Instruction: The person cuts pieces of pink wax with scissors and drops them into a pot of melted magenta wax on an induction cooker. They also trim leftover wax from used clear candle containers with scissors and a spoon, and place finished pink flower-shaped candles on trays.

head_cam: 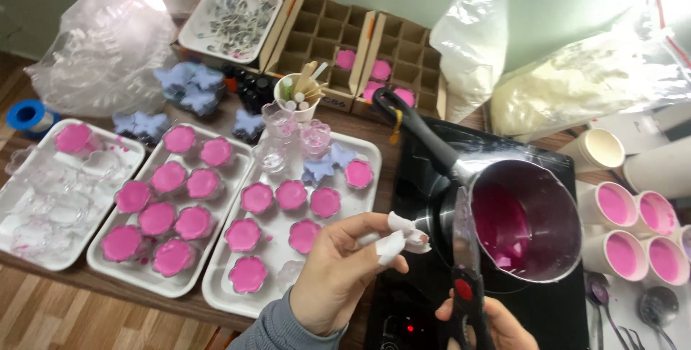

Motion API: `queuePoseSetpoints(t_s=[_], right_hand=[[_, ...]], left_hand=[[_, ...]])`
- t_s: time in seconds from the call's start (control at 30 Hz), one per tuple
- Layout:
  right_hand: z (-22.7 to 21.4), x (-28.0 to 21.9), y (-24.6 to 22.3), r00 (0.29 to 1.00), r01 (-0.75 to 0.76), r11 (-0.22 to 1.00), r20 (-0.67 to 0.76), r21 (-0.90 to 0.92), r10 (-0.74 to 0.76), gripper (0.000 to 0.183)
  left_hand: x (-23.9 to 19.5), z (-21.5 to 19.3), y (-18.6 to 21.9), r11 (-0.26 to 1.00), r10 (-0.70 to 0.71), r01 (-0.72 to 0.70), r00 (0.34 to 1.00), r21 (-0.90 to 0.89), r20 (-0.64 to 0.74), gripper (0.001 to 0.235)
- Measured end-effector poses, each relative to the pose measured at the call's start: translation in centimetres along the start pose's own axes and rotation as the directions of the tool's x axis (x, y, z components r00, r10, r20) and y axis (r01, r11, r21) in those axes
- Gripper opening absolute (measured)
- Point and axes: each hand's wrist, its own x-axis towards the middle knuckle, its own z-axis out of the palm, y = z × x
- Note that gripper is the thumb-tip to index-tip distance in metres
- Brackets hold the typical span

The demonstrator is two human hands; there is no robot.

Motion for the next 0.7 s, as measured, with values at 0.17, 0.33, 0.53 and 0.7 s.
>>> queuePoseSetpoints(t_s=[0.17,0.33,0.53,0.7], right_hand=[[4.0,-0.4,-6.6,0.985,0.051,0.958,-0.143,-0.282,-0.095,0.061],[6.3,0.8,-11.3,0.938,0.152,0.837,-0.192,-0.525,-0.290,0.065],[7.7,4.1,-15.0,0.879,0.052,0.764,-0.334,-0.643,-0.341,0.061],[9.0,7.7,-16.6,0.842,-0.037,0.691,-0.395,-0.722,-0.367,0.053]], left_hand=[[3.9,3.7,-0.1,0.976,-0.029,0.020,0.999,0.216,0.037,0.027],[8.2,6.2,-1.6,0.929,-0.071,0.051,0.997,0.366,0.040,0.029],[10.3,8.2,-4.1,0.887,-0.112,0.103,0.994,0.449,-0.005,0.030],[10.7,8.4,-5.9,0.878,-0.126,0.092,0.991,0.469,0.041,0.029]])
